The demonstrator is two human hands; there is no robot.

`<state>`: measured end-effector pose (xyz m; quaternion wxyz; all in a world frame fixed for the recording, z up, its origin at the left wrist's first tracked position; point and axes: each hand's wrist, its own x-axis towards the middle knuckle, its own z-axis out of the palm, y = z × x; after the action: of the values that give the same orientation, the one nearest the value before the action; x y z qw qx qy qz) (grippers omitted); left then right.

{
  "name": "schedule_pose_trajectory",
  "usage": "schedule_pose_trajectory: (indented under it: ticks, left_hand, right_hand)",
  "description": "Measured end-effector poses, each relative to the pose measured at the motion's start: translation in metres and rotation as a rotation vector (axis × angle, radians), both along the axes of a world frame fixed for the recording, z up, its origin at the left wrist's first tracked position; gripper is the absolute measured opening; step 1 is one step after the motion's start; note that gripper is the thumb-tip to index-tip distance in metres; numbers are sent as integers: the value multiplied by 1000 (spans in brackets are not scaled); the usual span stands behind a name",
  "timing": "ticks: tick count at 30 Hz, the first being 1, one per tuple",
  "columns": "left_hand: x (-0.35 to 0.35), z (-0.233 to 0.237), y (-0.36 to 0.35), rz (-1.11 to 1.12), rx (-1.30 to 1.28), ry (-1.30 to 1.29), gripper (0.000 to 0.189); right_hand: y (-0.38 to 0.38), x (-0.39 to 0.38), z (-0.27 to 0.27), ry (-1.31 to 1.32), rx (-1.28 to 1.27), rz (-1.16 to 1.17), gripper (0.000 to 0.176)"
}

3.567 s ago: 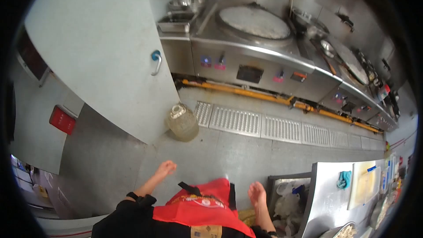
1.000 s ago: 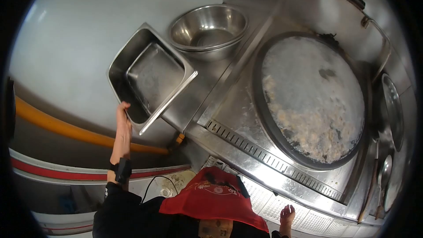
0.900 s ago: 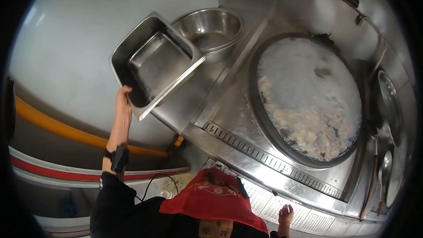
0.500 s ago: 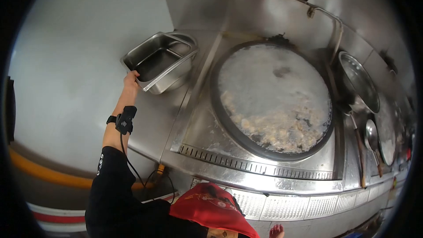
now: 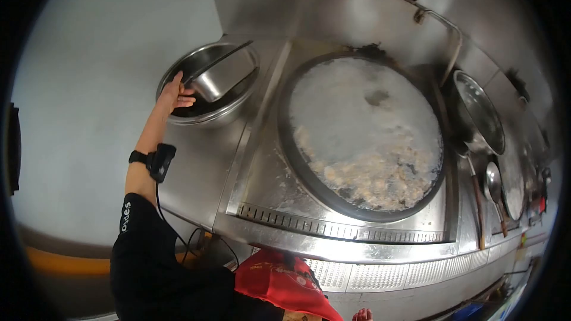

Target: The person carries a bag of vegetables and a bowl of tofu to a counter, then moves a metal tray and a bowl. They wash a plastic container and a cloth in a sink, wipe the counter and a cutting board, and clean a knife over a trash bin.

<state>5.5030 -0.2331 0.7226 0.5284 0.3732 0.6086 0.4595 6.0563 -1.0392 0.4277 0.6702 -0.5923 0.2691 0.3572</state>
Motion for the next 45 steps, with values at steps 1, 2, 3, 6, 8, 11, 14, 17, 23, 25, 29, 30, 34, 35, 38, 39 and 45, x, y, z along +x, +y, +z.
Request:
schedule_pose_trajectory:
  ticks: [1, 2, 3, 6, 8, 11, 14, 17, 23, 25, 29, 30, 34, 35, 38, 39, 45]
  left_hand:
    - [2, 19, -19, -141, -1, -1, 37]
    - [-17, 13, -35, -87, 30, 91, 40]
    - [-30, -8, -25, -3, 64, 66, 40]
    - [-47, -104, 6, 284, 87, 117, 38]
    - [-12, -109, -20, 411, -58, -4, 40]
    - [-3, -130, -48, 288, 67, -565, 48]
    - [0, -141, -58, 205, 172, -803, 54]
    - [23, -123, -40, 194, 150, -852, 61]
    - [69, -107, 29, 106, 114, -919, 80]
    - [64, -108, 47, 40, 112, -909, 83]
    - [102, -114, 67, -128, 114, -823, 77]
    - [102, -117, 68, -133, 134, -781, 72]
    - [119, -121, 15, -326, 166, -639, 38]
    - [125, -122, -3, -442, 101, -649, 25]
    - [151, -114, -75, -795, -32, -624, 6]
    - [160, -116, -100, -876, -56, -665, 6]
    - [170, -153, -214, -1113, -295, -692, 11]
  right_hand:
    - [7, 2, 0, 2, 20, 27, 20]
    - [15, 12, 5, 5, 25, 72, 20]
    - [22, 11, 4, 7, 53, 90, 21]
    - [53, 18, 12, 31, 110, 153, 21]
    - [91, 19, 35, 82, 5, 116, 23]
    - [116, 15, 63, -40, -23, 291, 25]
    - [129, -7, 100, 39, -98, 214, 15]
    - [127, -32, 114, 33, -134, 134, 22]
    - [88, -53, 110, 22, -180, 4, 30]
    - [86, -60, 120, 6, -160, 34, 31]
    - [58, -96, 135, 11, -214, -117, 33]
    - [34, -102, 117, 42, -65, -83, 29]
    - [11, -121, 98, -32, 123, 88, 12]
    - [15, -128, 99, -81, 83, 237, 11]
    - [10, -142, 86, 15, 168, -63, 6]
    - [-8, -150, 71, 11, 188, -18, 5]
    - [36, -143, 47, 75, 52, -27, 10]
